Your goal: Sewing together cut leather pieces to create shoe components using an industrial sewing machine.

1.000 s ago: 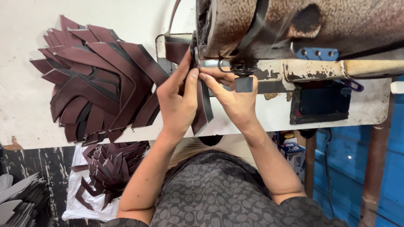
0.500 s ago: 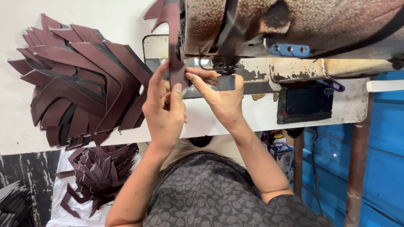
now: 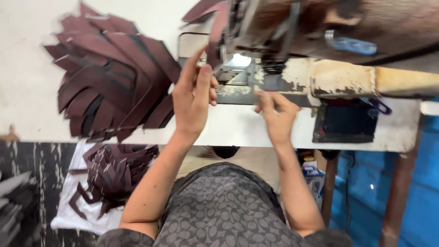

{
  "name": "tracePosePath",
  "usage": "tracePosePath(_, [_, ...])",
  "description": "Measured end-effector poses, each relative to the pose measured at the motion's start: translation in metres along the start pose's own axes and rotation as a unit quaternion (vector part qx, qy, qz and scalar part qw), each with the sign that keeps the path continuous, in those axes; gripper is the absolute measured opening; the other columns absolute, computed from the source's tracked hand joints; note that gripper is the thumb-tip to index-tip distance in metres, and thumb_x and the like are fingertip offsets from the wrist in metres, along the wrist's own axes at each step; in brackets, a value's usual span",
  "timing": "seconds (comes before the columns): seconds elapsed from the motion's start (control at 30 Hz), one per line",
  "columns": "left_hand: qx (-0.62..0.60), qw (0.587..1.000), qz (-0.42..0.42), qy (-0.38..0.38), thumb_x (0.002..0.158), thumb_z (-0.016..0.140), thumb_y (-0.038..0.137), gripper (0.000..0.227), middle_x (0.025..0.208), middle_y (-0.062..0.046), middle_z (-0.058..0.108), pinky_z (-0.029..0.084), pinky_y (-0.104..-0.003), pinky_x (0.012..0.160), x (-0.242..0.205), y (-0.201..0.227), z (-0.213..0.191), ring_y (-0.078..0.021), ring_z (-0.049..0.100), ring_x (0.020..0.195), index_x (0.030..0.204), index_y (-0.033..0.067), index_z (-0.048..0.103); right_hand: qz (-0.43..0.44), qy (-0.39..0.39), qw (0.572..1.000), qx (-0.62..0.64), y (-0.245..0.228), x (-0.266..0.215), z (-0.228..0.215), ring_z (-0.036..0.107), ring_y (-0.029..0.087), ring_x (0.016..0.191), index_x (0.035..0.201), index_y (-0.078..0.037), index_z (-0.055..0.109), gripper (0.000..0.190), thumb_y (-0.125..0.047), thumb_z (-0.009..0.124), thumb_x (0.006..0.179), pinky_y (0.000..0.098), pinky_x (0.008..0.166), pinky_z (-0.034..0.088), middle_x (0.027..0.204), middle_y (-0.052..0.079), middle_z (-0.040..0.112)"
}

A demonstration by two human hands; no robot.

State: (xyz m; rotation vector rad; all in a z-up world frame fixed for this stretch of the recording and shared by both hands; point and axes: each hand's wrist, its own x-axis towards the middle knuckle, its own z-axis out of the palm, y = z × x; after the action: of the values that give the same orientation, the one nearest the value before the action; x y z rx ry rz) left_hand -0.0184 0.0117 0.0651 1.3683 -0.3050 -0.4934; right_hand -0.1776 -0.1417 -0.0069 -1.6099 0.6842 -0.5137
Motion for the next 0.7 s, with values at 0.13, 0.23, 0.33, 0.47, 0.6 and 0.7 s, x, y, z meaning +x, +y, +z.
tracePosePath(0.13, [0.152, 0.986, -0.001, 0.068, 0.111, 0.057, 0.019, 0.037, 0.094, -0.003, 0.067, 0.055, -0.027, 0.069, -0.025, -0.042, -0.038, -0.0108, 0.064, 0.079, 0.147, 0.0103, 0.058, 0.001, 0.049, 0.986, -0.157, 0.034, -0.031, -0.037, 0.051, 0.006, 0.066, 0.101, 0.002, 0.077, 0.025, -0.018, 0.064, 0.108, 0.0234, 0.060, 0.043, 0.071, 0.001, 0.062])
tracePosePath(0.23, [0.535, 0.809, 0.183, 0.163, 0.097, 0.080, 0.023, 0.053, 0.130, -0.012, 0.060, 0.048, -0.041, 0.107, -0.033, -0.060, -0.063, -0.0287, 0.055, 0.124, 0.143, 0.0133, 0.055, -0.072, 0.065, 0.970, -0.221, 0.055, -0.048, -0.046, 0.051, 0.006, 0.065, 0.097, 0.003, 0.075, 0.025, -0.018, 0.066, 0.108, 0.0241, 0.061, 0.042, 0.073, 0.001, 0.063])
tracePosePath(0.33, [0.655, 0.722, 0.133, 0.177, 0.073, 0.089, 0.036, 0.095, 0.146, -0.025, 0.042, 0.034, -0.054, 0.107, -0.028, -0.070, -0.072, -0.0418, 0.038, 0.136, 0.147, -0.0022, 0.044, -0.114, 0.069, 0.955, -0.265, 0.058, -0.048, -0.046, 0.049, 0.008, 0.060, 0.091, 0.003, 0.074, 0.026, -0.018, 0.069, 0.105, 0.0264, 0.058, 0.038, 0.069, 0.002, 0.060])
tracePosePath(0.47, [0.664, 0.727, 0.086, 0.149, 0.076, 0.091, 0.040, 0.102, 0.144, -0.023, 0.043, 0.033, -0.053, 0.109, -0.018, -0.089, -0.077, -0.0394, 0.039, 0.134, 0.152, -0.0031, 0.038, -0.093, 0.069, 0.961, -0.250, 0.060, -0.048, -0.048, 0.043, 0.009, 0.057, 0.089, 0.002, 0.076, 0.026, -0.018, 0.069, 0.105, 0.0285, 0.054, 0.032, 0.062, 0.002, 0.054])
tracePosePath(0.6, [0.693, 0.682, 0.158, 0.174, 0.072, 0.090, 0.042, 0.103, 0.139, -0.024, 0.045, 0.036, -0.049, 0.103, -0.023, -0.080, -0.075, -0.0384, 0.042, 0.127, 0.148, -0.0052, 0.039, -0.096, 0.063, 0.964, -0.238, 0.059, -0.049, -0.049, 0.043, 0.007, 0.057, 0.090, 0.002, 0.075, 0.028, -0.018, 0.067, 0.107, 0.0283, 0.055, 0.031, 0.061, 0.001, 0.052])
tracePosePath(0.7, [0.685, 0.709, 0.097, 0.137, 0.071, 0.089, 0.041, 0.101, 0.124, -0.021, 0.050, 0.036, -0.050, 0.093, -0.019, -0.087, -0.071, -0.0361, 0.047, 0.114, 0.146, -0.0057, 0.038, -0.100, 0.065, 0.963, -0.243, 0.058, -0.049, -0.048, 0.043, 0.007, 0.058, 0.090, 0.001, 0.075, 0.028, -0.018, 0.068, 0.108, 0.0283, 0.055, 0.031, 0.061, 0.001, 0.053])
